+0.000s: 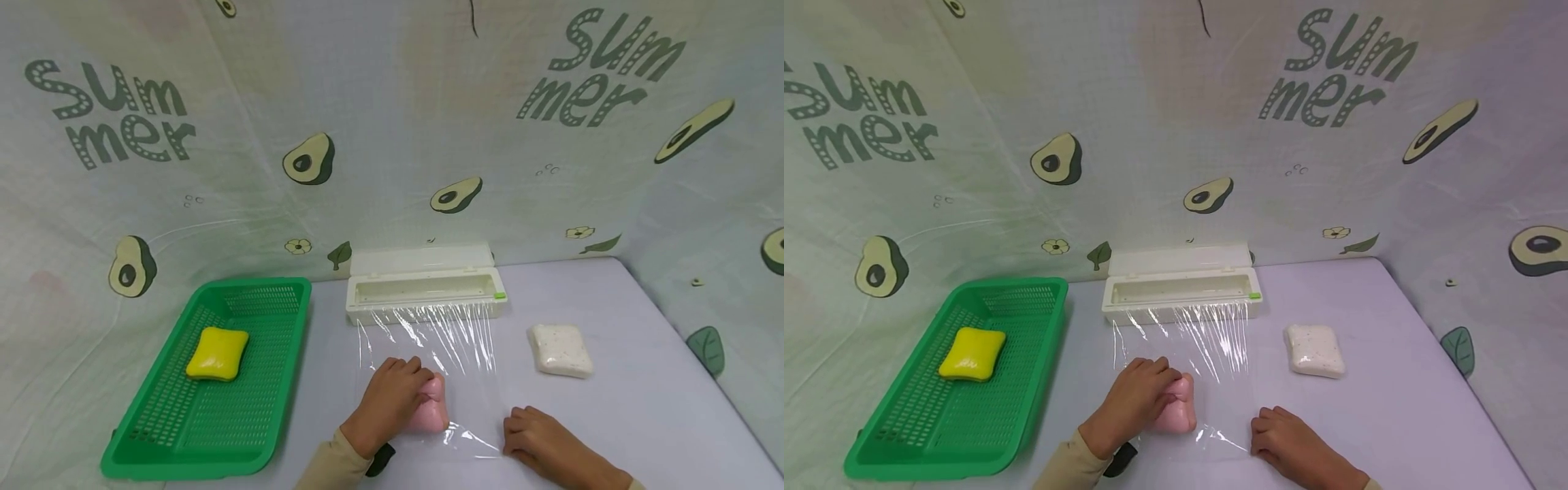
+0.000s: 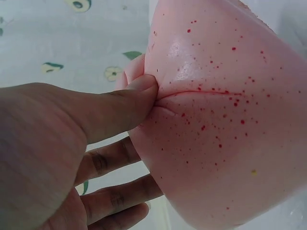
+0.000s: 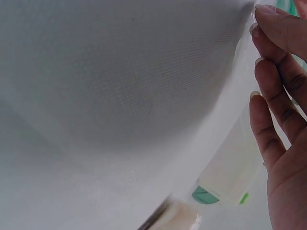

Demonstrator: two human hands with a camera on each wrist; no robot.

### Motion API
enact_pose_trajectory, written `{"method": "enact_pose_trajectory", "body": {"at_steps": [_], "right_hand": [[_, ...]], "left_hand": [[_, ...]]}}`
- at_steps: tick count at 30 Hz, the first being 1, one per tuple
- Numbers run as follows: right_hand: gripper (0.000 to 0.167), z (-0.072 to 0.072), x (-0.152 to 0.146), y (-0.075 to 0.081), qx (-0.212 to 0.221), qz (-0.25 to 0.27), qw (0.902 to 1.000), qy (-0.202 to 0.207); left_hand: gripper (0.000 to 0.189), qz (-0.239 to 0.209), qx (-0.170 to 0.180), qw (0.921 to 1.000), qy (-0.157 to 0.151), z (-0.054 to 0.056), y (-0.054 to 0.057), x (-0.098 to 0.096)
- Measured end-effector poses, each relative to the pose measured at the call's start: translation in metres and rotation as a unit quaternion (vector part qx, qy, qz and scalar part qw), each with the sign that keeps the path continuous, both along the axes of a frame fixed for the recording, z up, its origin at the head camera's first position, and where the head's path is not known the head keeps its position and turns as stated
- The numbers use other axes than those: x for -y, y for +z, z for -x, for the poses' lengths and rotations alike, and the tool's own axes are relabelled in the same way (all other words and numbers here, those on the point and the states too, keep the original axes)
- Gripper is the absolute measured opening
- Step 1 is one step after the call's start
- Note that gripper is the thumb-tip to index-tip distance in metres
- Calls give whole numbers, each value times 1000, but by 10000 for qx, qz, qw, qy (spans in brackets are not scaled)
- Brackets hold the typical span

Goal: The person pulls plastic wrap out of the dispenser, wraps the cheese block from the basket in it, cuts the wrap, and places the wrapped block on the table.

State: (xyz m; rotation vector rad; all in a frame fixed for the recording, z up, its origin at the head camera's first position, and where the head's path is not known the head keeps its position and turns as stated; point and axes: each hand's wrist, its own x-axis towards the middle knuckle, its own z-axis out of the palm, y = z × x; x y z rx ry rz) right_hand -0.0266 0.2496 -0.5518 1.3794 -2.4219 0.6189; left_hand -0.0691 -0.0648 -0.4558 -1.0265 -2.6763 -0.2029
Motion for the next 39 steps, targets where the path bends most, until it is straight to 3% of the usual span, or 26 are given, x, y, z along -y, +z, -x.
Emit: {"method": "enact_pose_trajectory", "body": {"at_steps": [13,18,23,27,32,36,39], "right_hand": [[20,0,0,0,-16,18,10000,52],[21,-1,0,0,-17,17,10000,18],[20,-1,0,0,-47,31,10000,21],[19,-1,2,1,-67,48,10000,33],[19,0,3,2,-87,72,9999,71],[19,0,2,2,-33,65,9999,85],[19,0,1,2,8,78,9999,86]], "left_hand": [[25,535,-135,9985,39,7,-28,-22],[30,742,256,9967,228,10,-34,-26],[37,611,666,9953,341,13,-38,-20],[40,313,919,9938,536,13,-38,-5],[34,-360,1207,9884,843,7,-39,32],[34,-642,1353,9867,634,-5,-48,66],[43,-386,1460,9882,244,-15,-55,86]]}}
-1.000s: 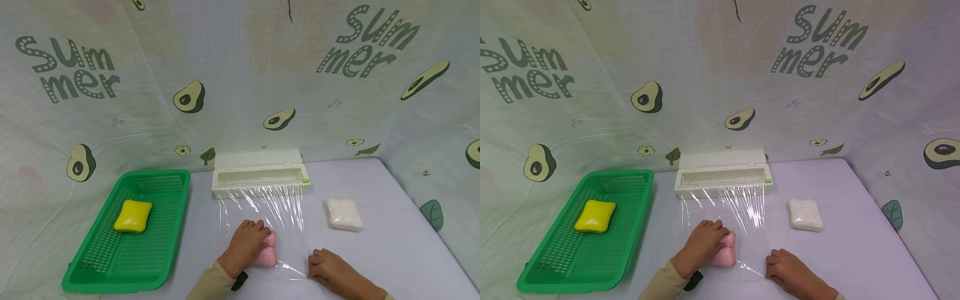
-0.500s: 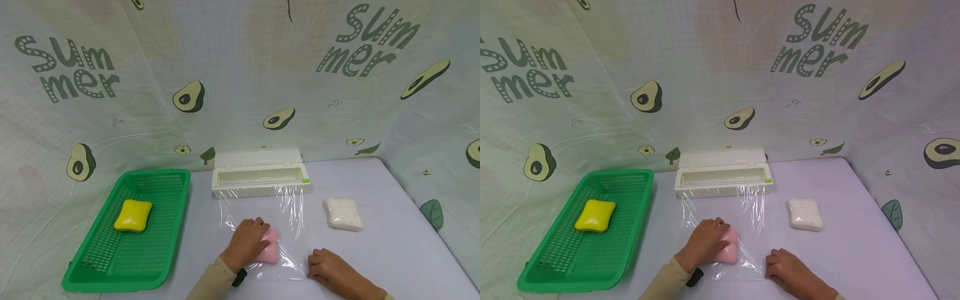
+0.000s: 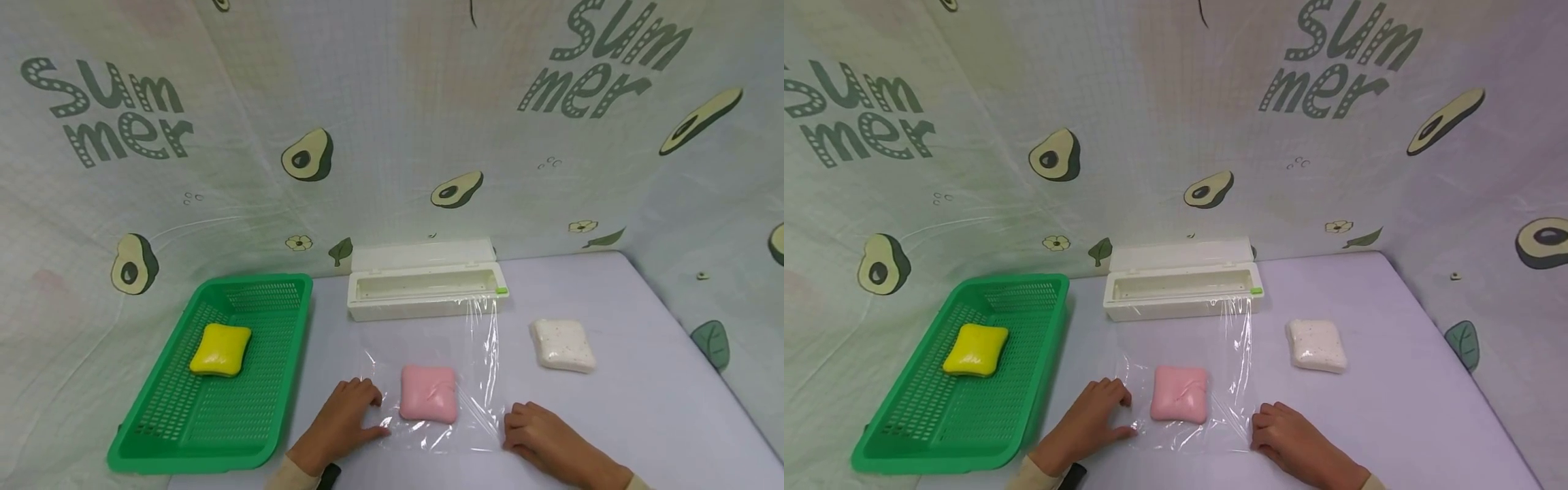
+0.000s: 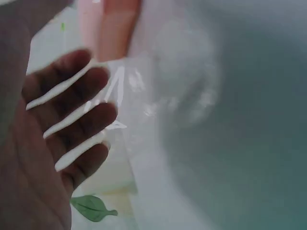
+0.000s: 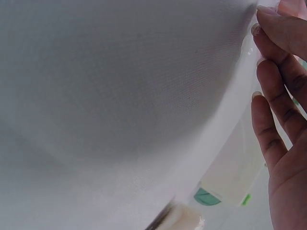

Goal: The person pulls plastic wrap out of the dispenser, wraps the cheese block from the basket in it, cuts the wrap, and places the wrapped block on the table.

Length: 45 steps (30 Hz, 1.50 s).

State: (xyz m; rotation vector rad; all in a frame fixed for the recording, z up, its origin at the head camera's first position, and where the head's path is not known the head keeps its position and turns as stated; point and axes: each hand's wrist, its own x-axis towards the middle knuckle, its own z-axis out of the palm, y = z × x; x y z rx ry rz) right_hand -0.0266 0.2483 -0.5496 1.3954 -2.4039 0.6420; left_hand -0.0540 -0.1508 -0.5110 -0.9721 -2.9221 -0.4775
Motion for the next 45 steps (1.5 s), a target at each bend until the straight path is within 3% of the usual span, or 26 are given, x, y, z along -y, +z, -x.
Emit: {"method": "enact_pose_trajectory", "body": {"at_steps": [4,8,11,15,18,21,25,26,29,33,37,39,42,45], "right_hand": [[20,1,-1,1,-48,19,10000,5],[21,1,-1,0,-78,46,10000,27],[22,1,0,0,-111,58,9999,20],[21,2,0,0,-260,124,9995,-90],[21,2,-1,2,-374,233,9986,-300],[21,2,0,7,-202,365,9968,-687],[29,0,4,14,564,680,9859,-1419],[35,-1,6,16,822,722,9807,-1620],[28,0,12,19,1572,864,9623,-2046],[11,5,18,21,2631,883,9281,-2483],[7,12,25,19,3374,943,8873,-3001],[7,15,30,18,3510,895,8732,-3261],[15,18,35,19,3545,727,8641,-3499],[15,17,38,20,3372,478,8687,-3595]], "left_hand": [[47,476,170,9976,-472,-11,-10,13],[31,552,196,9967,-558,-19,-19,17],[22,407,-374,9964,-649,-22,-26,19],[22,266,-1413,9862,-825,-22,-32,20],[22,139,-1680,9830,-731,-22,-31,20],[23,-321,-1499,9873,-420,-21,-28,19],[22,-1172,-656,9907,239,-18,-24,15],[20,-1332,-410,9893,427,-18,-23,14],[12,-1644,358,9806,1007,-15,-21,11],[8,-1848,938,9676,1441,-9,-21,8],[8,-1894,1176,9609,1641,-2,-23,5],[9,-1855,1215,9599,1715,0,-24,4],[11,-1802,1234,9598,1765,1,-25,3],[11,-1747,1222,9612,1752,0,-25,4]]}}
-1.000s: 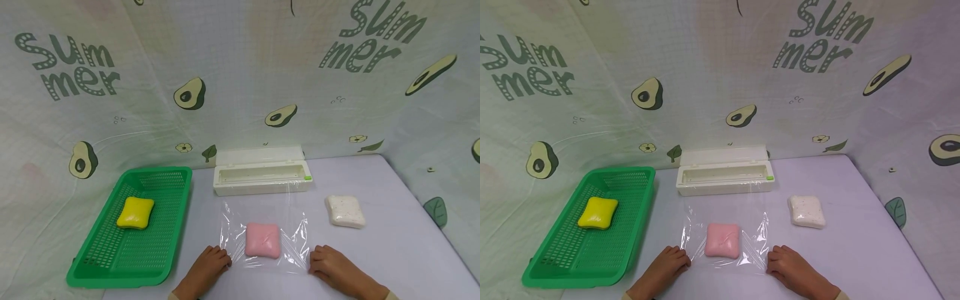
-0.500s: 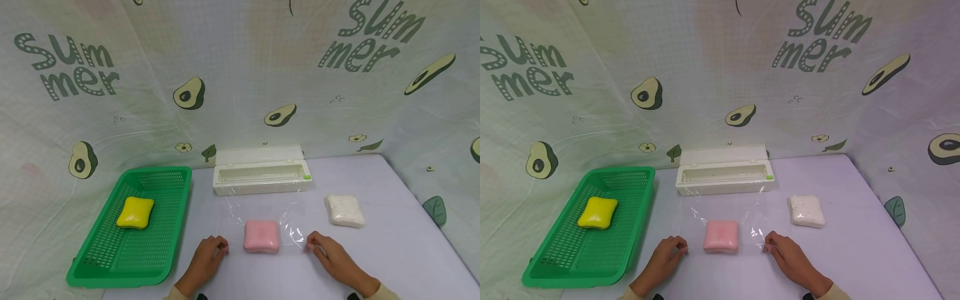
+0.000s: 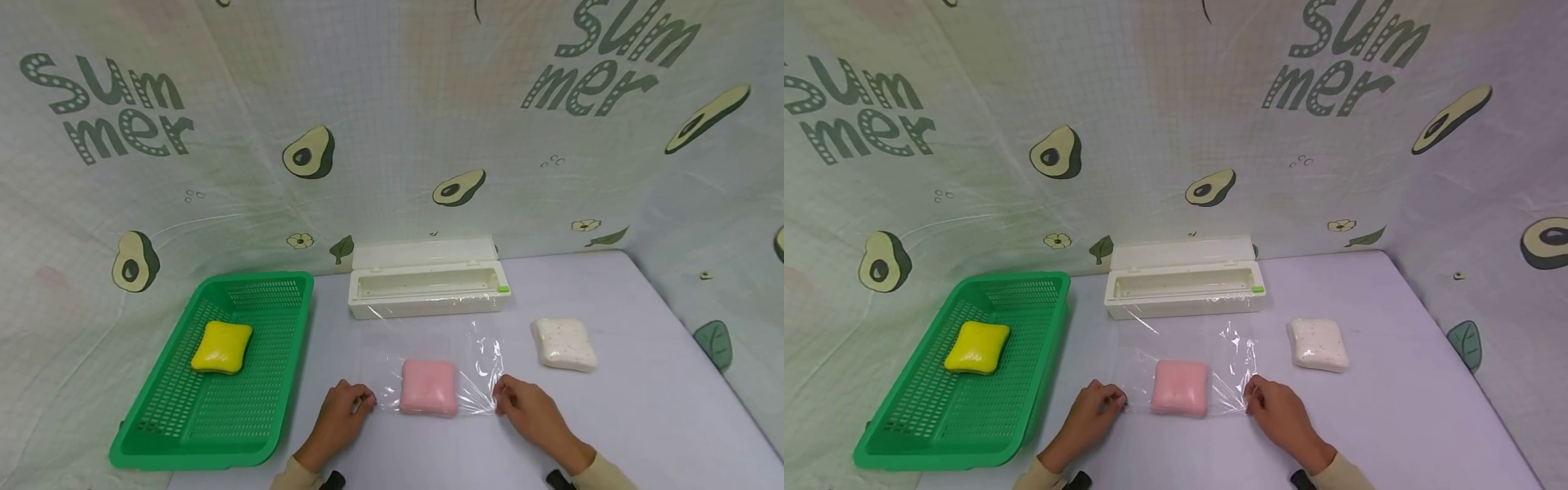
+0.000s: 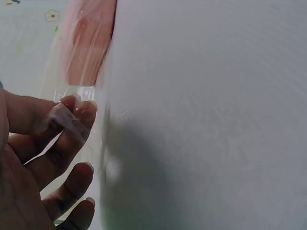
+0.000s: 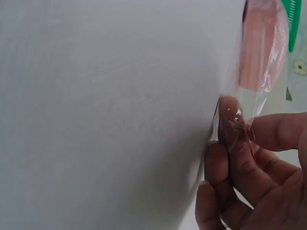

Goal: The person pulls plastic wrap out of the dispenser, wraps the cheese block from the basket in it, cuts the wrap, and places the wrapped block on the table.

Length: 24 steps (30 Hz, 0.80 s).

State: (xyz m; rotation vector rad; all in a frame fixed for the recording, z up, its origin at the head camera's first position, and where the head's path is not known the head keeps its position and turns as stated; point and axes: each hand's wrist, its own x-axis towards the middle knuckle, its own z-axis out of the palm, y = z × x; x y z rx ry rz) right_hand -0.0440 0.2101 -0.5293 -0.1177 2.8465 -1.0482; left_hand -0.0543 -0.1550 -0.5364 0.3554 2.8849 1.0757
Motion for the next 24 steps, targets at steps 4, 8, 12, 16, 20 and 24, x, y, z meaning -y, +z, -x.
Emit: {"method": "enact_pose_trajectory", "body": {"at_steps": [4,8,12,16,20,24], "right_hand": [[16,-7,2,3,-729,-575,9957,70],[29,-13,10,6,-1992,-991,9742,372],[55,-14,30,5,-2903,-958,9449,1171],[75,-8,53,-1,-3215,-1039,9240,1793],[70,0,66,-8,-3469,-1189,9114,1868],[55,5,67,-9,-3646,-1272,9053,1772]], "left_hand": [[6,63,-150,9999,-39,-4,1,-1],[25,422,-691,9962,-330,-6,5,-12],[50,1269,-1308,9781,-1010,-8,10,-34],[60,2122,-2141,9428,-1426,-5,6,-52],[51,2401,-2782,9199,-1372,-1,-1,-61],[39,2382,-2696,9233,-1344,0,-2,-63]]}}
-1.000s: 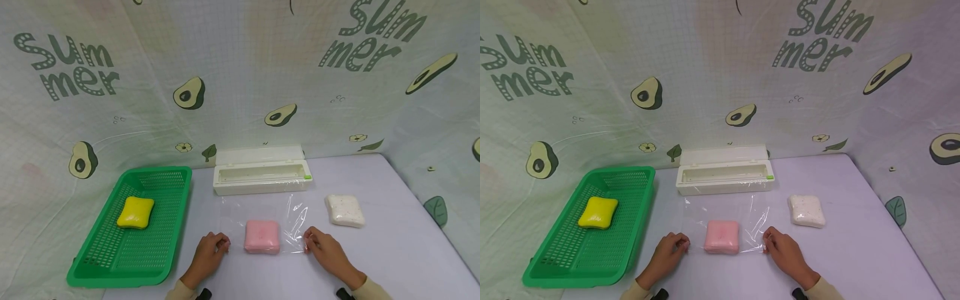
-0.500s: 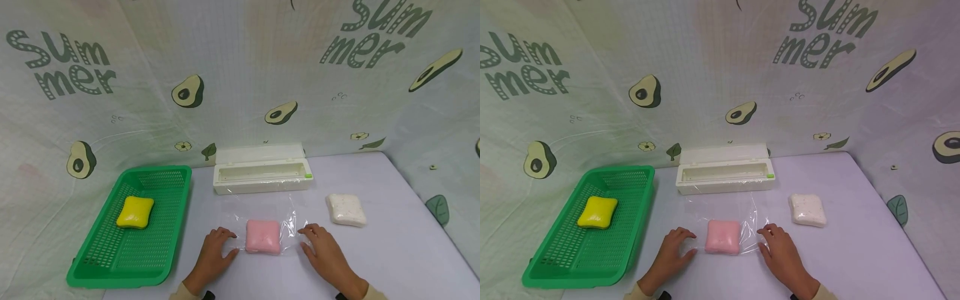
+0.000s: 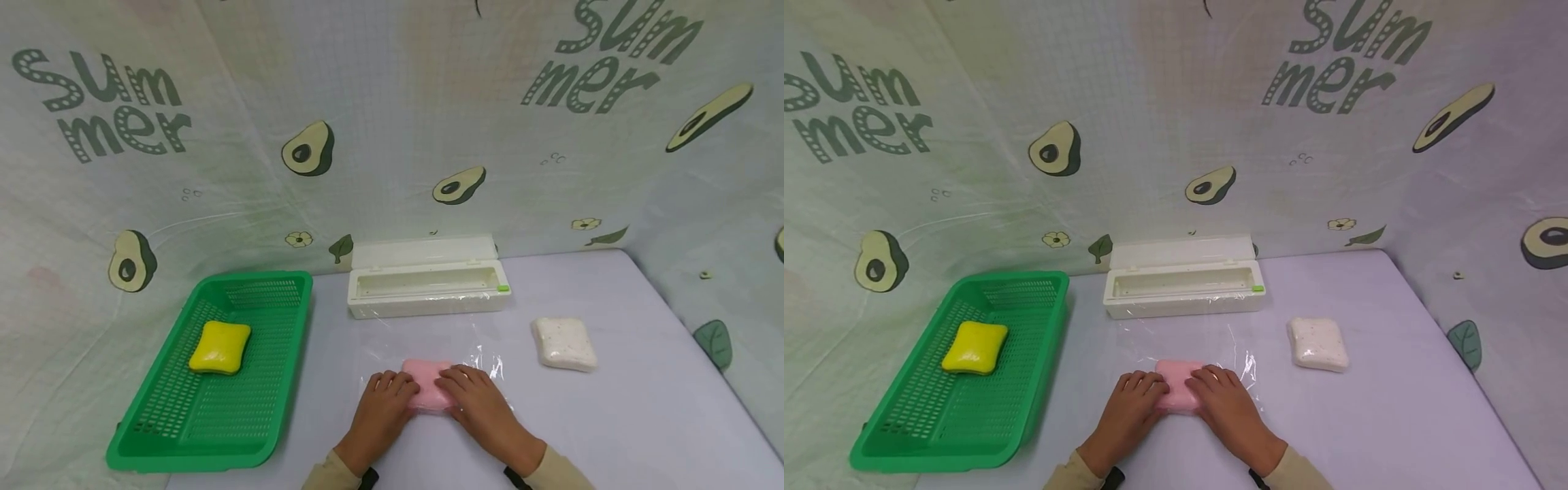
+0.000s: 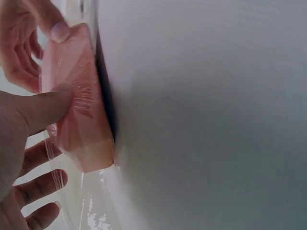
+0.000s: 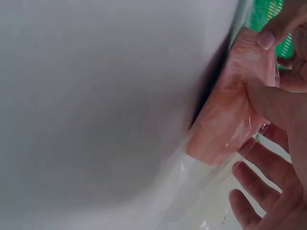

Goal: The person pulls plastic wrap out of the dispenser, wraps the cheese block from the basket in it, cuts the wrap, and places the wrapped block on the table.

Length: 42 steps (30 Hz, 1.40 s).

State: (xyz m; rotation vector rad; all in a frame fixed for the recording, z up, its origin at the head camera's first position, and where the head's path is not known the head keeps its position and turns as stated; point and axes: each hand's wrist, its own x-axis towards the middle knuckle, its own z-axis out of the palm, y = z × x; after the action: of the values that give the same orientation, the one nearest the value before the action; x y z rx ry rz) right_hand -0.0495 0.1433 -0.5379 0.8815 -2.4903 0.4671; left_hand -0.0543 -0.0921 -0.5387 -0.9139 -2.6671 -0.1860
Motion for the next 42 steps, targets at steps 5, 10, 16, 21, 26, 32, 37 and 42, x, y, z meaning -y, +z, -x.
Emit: {"method": "enact_pose_trajectory", "body": {"at_steps": [5,10,16,21,26,32,37,42], "right_hand": [[43,4,-2,12,515,-106,9986,-35],[34,11,-6,27,981,84,9951,83],[27,25,-14,41,1692,375,9842,365],[22,37,-12,46,2375,607,9693,202],[21,45,-2,48,2539,744,9636,-393],[30,45,10,40,951,528,9921,-623],[41,42,18,30,230,415,9984,-295],[51,44,21,22,70,-52,9991,-405]], "left_hand": [[37,210,150,9995,156,-2,8,-2],[61,368,-280,9986,237,-2,19,-8],[58,446,-702,9962,260,4,28,-15],[42,502,-701,9957,326,18,33,-17],[34,525,-448,9970,348,34,39,-19],[26,241,-231,9990,313,54,38,-21],[22,23,45,9992,396,66,39,-21],[27,114,58,9982,577,73,39,-25]]}}
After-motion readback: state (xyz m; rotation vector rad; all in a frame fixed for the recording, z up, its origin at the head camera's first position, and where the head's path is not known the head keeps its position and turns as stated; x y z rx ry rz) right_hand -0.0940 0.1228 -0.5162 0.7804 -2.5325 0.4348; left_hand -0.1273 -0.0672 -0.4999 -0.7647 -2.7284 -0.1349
